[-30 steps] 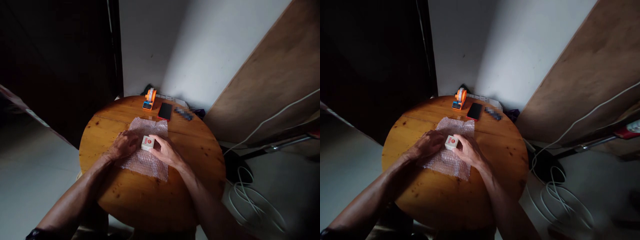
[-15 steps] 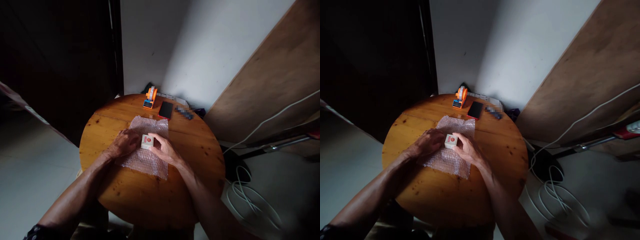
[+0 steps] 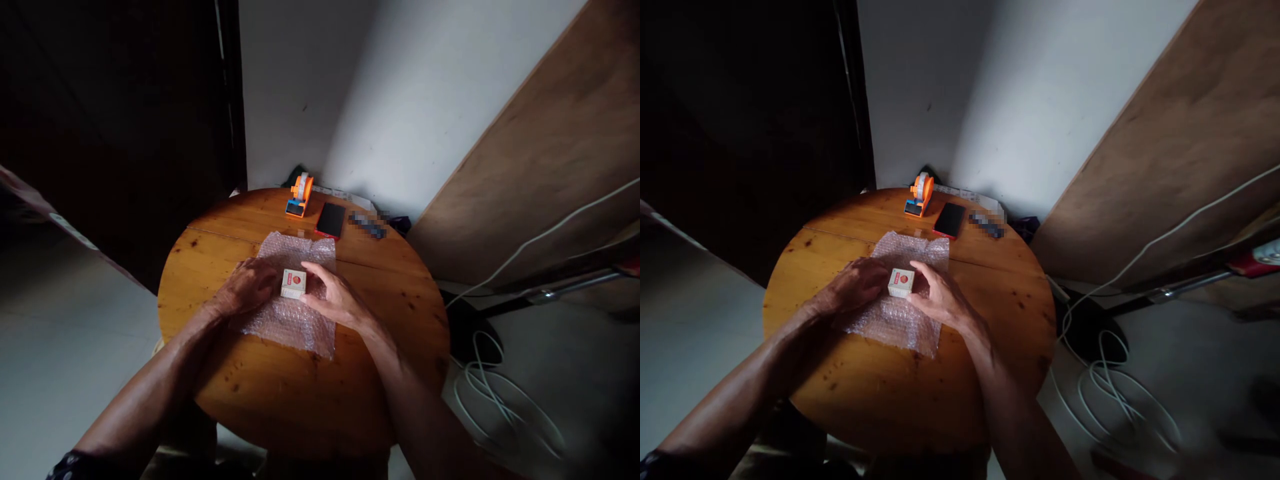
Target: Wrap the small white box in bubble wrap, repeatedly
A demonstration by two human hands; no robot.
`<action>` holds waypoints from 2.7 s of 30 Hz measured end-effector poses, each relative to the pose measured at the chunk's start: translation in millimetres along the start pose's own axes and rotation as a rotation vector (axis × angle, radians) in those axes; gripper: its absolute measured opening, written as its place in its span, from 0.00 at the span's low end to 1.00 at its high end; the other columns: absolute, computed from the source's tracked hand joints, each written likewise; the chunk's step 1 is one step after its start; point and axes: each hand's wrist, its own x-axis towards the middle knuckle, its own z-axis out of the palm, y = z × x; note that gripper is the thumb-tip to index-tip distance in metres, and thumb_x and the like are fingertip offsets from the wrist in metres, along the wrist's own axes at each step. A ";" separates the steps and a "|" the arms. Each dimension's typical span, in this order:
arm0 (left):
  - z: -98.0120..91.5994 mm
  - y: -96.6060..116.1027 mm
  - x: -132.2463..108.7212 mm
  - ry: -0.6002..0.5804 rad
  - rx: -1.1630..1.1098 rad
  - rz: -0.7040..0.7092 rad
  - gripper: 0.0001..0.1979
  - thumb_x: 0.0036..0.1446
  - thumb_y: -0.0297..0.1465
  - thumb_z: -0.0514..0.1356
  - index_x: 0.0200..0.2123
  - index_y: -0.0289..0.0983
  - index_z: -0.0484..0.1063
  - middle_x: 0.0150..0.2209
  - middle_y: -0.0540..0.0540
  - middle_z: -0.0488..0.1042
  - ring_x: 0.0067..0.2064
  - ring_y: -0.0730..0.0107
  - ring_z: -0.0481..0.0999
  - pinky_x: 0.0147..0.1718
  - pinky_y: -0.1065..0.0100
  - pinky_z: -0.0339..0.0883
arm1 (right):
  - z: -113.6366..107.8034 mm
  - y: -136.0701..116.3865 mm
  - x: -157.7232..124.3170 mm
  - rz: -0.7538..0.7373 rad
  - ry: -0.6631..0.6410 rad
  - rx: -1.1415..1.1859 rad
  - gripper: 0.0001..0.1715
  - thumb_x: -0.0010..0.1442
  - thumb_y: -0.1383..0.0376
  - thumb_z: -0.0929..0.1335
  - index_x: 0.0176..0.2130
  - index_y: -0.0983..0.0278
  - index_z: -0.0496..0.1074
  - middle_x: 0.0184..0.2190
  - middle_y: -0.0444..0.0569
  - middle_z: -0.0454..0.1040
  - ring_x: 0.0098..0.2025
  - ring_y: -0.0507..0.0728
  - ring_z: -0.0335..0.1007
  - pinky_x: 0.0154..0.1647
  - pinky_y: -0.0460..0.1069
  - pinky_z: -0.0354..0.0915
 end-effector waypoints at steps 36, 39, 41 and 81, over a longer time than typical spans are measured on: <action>-31.9 12.1 -10.7 0.217 -0.523 -0.036 0.12 0.58 0.41 0.60 0.37 0.42 0.79 0.51 0.42 0.75 0.57 0.50 0.71 0.56 0.49 0.66 | -13.6 -46.6 -32.1 -0.154 -0.342 -0.268 0.10 0.52 0.63 0.73 0.30 0.61 0.69 0.27 0.41 0.72 0.31 0.52 0.65 0.33 0.47 0.55; -26.7 8.6 -8.3 0.236 -0.508 -0.010 0.11 0.57 0.39 0.60 0.38 0.41 0.79 0.49 0.41 0.77 0.54 0.50 0.73 0.53 0.49 0.67 | -1.7 -41.2 -41.9 -0.143 -0.404 -0.382 0.07 0.52 0.68 0.72 0.29 0.61 0.68 0.32 0.45 0.74 0.36 0.55 0.66 0.38 0.49 0.57; -25.1 9.5 -7.4 0.239 -0.513 0.014 0.11 0.57 0.37 0.60 0.38 0.40 0.79 0.49 0.40 0.77 0.54 0.51 0.73 0.53 0.50 0.68 | 5.7 -38.8 -43.9 -0.194 -0.378 -0.415 0.09 0.54 0.73 0.68 0.26 0.62 0.67 0.31 0.45 0.73 0.36 0.54 0.65 0.42 0.50 0.57; -15.4 21.9 -9.0 0.073 -0.441 0.108 0.09 0.58 0.30 0.62 0.43 0.37 0.78 0.55 0.38 0.73 0.55 0.56 0.74 0.55 0.53 0.68 | -13.9 -40.0 -18.4 -0.096 0.290 -0.159 0.05 0.58 0.69 0.64 0.31 0.60 0.69 0.30 0.47 0.77 0.35 0.56 0.72 0.41 0.51 0.65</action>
